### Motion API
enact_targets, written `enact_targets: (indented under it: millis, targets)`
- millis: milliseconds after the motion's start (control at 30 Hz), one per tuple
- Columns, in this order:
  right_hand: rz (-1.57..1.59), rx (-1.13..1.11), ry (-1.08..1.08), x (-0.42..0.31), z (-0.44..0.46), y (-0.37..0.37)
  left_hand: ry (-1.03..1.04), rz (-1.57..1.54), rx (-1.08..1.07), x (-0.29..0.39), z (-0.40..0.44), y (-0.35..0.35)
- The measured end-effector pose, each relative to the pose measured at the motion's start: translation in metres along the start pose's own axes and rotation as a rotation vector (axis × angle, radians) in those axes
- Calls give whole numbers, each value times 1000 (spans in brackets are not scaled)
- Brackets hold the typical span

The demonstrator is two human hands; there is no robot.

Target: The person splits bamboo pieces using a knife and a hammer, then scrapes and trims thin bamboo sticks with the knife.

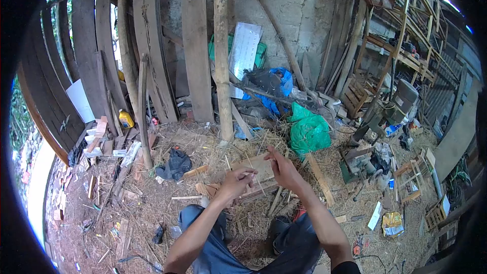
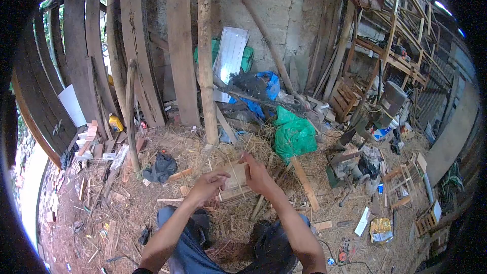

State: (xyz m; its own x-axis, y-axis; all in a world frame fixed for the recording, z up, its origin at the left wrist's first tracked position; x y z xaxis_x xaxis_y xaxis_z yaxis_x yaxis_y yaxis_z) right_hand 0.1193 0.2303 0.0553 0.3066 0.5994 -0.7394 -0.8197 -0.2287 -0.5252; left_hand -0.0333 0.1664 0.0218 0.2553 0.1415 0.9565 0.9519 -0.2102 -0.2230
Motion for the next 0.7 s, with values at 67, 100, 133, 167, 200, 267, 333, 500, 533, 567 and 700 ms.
enact_targets:
  millis: [67, 100, 133, 167, 200, 267, 333, 500, 533, 567, 700]
  targets:
    - [42, 69, -196, -17, 2, -3, 21, -36, 91, -3, 5, -6]
    - [39, 71, -198, -25, 1, -5, 45, -34, 160, -6, 8, -10]
    - [-131, 51, -117, -36, -2, -7, 69, -33, 229, -9, 10, -14]
    - [-299, 29, -37, -40, -3, -8, 72, -33, 231, -14, 13, -14]
    - [-300, 30, -41, -41, -3, -8, 34, -120, 175, -16, 14, -11]
    - [-226, 21, 92, -31, -8, -8, -2, -206, 120, -21, 14, -6]
    - [-217, 65, 62, -17, -13, -4, 42, -330, 43, -8, 5, 2]
    - [-323, 109, 369, 10, -18, -6, 6, -241, 116, -3, -1, 5]
    - [-323, 111, 363, 9, -16, -5, 2, -267, 105, -2, -1, 6]
    - [-237, 97, 245, 4, -16, -2, -20, -236, 125, -3, -2, 6]
    - [-171, 80, 150, -36, -17, 2, -10, -282, 102, 4, -5, 6]
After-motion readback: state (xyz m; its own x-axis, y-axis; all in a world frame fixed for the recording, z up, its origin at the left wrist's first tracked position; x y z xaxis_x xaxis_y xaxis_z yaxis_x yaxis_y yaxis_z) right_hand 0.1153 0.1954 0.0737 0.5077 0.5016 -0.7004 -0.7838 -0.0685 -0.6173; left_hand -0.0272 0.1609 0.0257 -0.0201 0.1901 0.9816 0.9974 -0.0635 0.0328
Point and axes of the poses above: each hand's wrist, its own z-axis towards the middle knuckle, its own y-axis out of the palm, x = y × z, the point moved 6 cm from there along z, towards the middle knuckle, and after that the axes turned 13 degrees about z, right-handed, at the moved point
